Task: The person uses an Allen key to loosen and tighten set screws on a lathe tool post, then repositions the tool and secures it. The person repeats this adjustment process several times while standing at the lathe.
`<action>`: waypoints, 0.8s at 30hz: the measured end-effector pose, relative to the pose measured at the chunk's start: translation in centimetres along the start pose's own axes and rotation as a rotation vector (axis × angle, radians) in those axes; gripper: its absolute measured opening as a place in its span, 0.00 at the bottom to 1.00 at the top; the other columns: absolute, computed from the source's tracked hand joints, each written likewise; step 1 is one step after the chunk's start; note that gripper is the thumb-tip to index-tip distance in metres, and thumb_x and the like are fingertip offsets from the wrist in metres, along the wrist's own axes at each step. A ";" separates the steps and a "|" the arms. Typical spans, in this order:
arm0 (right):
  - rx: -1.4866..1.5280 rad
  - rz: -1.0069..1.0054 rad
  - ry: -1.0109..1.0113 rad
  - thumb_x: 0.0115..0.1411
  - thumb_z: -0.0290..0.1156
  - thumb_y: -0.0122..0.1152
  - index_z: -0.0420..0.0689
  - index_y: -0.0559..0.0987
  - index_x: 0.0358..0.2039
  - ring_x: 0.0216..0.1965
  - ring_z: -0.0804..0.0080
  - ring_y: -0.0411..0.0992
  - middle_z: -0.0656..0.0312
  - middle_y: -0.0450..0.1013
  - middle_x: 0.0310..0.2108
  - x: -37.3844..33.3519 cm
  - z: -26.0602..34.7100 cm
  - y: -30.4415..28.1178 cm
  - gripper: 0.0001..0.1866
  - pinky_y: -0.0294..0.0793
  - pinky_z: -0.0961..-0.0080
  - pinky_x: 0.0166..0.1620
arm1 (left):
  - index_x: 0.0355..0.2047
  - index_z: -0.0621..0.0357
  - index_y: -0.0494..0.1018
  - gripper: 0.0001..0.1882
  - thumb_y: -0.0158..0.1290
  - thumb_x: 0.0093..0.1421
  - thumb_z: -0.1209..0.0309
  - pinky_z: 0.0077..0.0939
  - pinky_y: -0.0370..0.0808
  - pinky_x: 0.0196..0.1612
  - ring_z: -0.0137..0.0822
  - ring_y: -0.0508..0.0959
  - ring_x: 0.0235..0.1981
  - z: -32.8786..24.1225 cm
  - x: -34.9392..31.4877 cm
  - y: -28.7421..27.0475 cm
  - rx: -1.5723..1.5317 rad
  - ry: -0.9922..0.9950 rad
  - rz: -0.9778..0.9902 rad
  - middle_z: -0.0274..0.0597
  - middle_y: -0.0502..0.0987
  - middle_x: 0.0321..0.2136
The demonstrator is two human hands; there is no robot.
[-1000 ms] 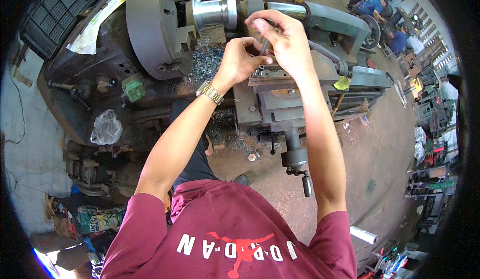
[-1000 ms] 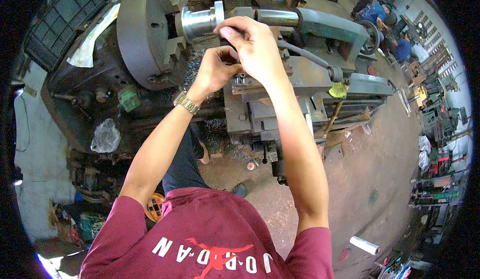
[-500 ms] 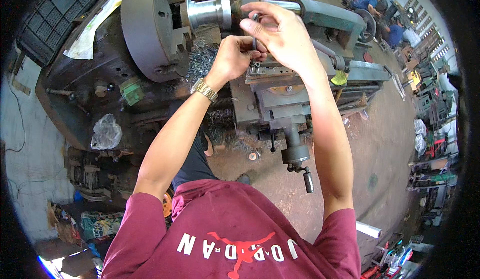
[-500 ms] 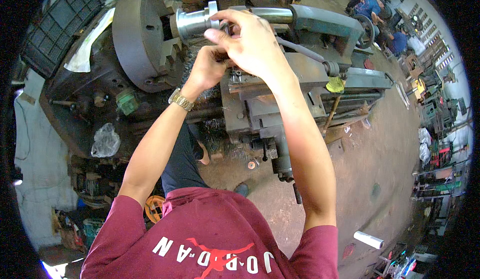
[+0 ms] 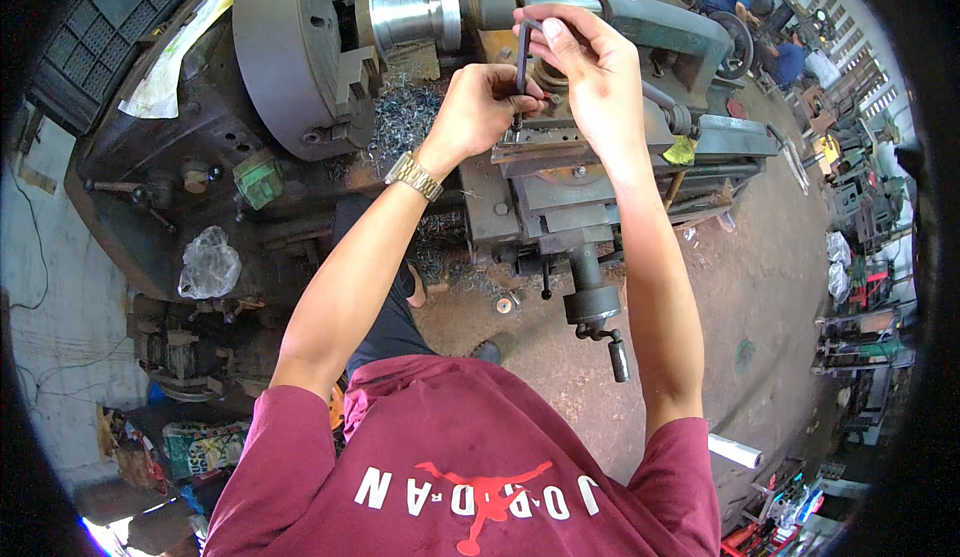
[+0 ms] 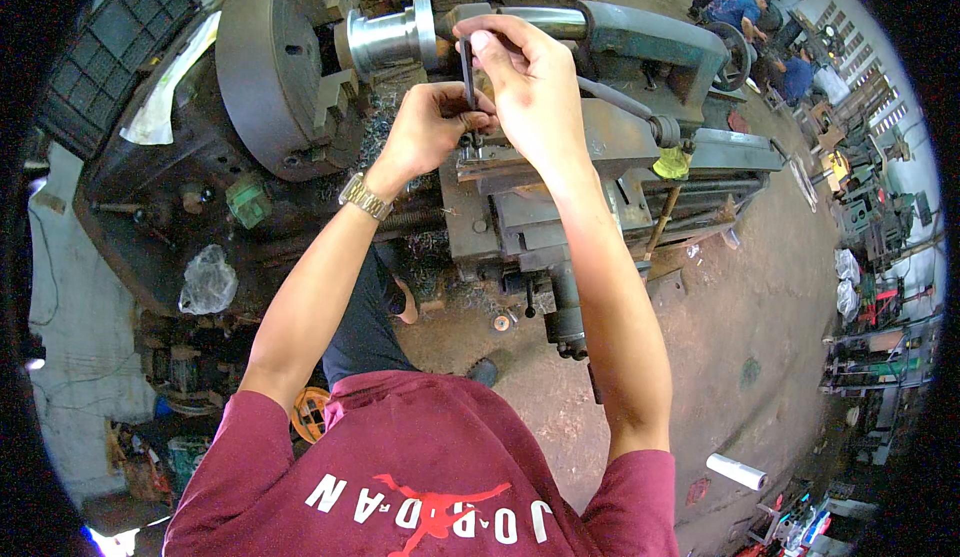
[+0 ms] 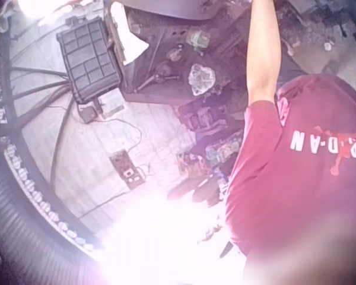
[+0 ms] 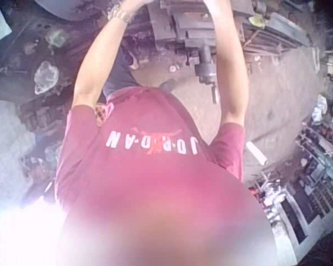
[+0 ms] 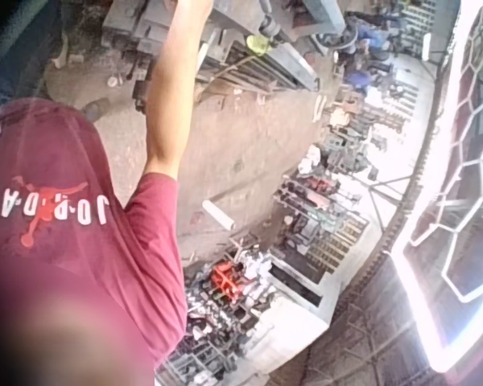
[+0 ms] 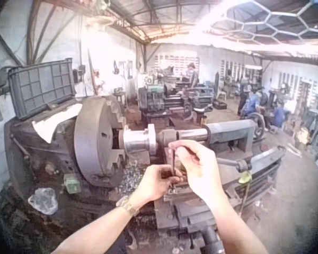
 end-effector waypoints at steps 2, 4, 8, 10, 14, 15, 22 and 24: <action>0.113 -0.002 -0.049 0.75 0.32 0.51 0.36 0.78 0.52 0.52 0.67 0.78 0.53 0.79 0.50 -0.4 -0.6 0.1 0.14 0.76 0.69 0.61 | 0.36 0.69 0.80 0.03 0.59 0.62 0.83 0.24 0.79 0.43 0.27 0.81 0.35 0.6 -0.2 0.0 0.006 -0.012 -0.018 0.40 0.84 0.32; 0.237 -0.035 -0.049 0.76 0.33 0.49 0.35 0.77 0.51 0.52 0.65 0.79 0.50 0.79 0.49 -0.7 -1.7 0.3 0.15 0.75 0.68 0.61 | 0.35 0.69 0.80 0.02 0.59 0.62 0.83 0.24 0.80 0.43 0.27 0.81 0.35 1.0 -0.2 -0.1 0.029 -0.023 -0.029 0.40 0.85 0.32; 0.486 -0.143 -0.068 0.77 0.37 0.45 0.34 0.74 0.48 0.45 0.64 0.80 0.48 0.80 0.44 -0.6 -3.9 1.0 0.17 0.79 0.69 0.54 | 0.35 0.69 0.81 0.04 0.61 0.59 0.81 0.25 0.78 0.42 0.26 0.81 0.33 1.1 -0.3 -0.2 0.131 0.011 -0.062 0.41 0.85 0.31; 0.603 -0.266 -0.077 0.78 0.41 0.41 0.33 0.74 0.43 0.36 0.65 0.79 0.48 0.79 0.35 -0.4 -5.1 1.0 0.22 0.80 0.72 0.43 | 0.36 0.68 0.81 0.06 0.62 0.58 0.80 0.26 0.78 0.41 0.25 0.80 0.32 1.0 -0.4 -0.3 0.248 0.062 -0.087 0.41 0.85 0.30; 0.982 -0.027 0.150 0.76 0.49 0.45 0.36 0.75 0.38 0.19 0.77 0.57 0.61 0.70 0.21 1.4 -6.7 2.6 0.25 0.58 0.79 0.26 | 0.37 0.72 0.80 0.12 0.66 0.56 0.75 0.30 0.76 0.33 0.24 0.76 0.26 1.3 -0.8 -0.5 0.317 0.051 -0.110 0.51 0.82 0.25; 1.015 0.069 0.251 0.76 0.49 0.45 0.37 0.75 0.38 0.18 0.78 0.56 0.63 0.68 0.20 1.7 -6.9 3.1 0.25 0.57 0.79 0.26 | 0.37 0.71 0.81 0.11 0.65 0.57 0.75 0.29 0.76 0.36 0.24 0.77 0.28 1.4 -0.8 -0.5 0.278 0.041 -0.076 0.48 0.83 0.26; 0.679 0.221 0.463 0.75 0.47 0.49 0.38 0.78 0.35 0.16 0.77 0.57 0.68 0.64 0.16 2.9 -5.9 3.2 0.23 0.58 0.77 0.23 | 0.36 0.69 0.82 0.08 0.64 0.60 0.75 0.24 0.76 0.38 0.19 0.76 0.31 1.7 -0.5 -0.5 0.100 0.023 -0.035 0.41 0.85 0.28; 0.237 -0.076 0.237 0.74 0.47 0.52 0.32 0.79 0.41 0.21 0.82 0.63 0.66 0.70 0.21 1.9 -5.3 2.1 0.25 0.64 0.80 0.27 | 0.35 0.69 0.83 0.07 0.64 0.58 0.77 0.25 0.77 0.36 0.20 0.78 0.29 1.6 -0.5 -0.4 0.112 0.062 -0.094 0.45 0.86 0.27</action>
Point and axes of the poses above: each hand's wrist, its own x-axis towards the middle knuckle, its own y-axis out of the palm, z = x × y, the point moved 6 cm from there along x, towards the middle knuckle
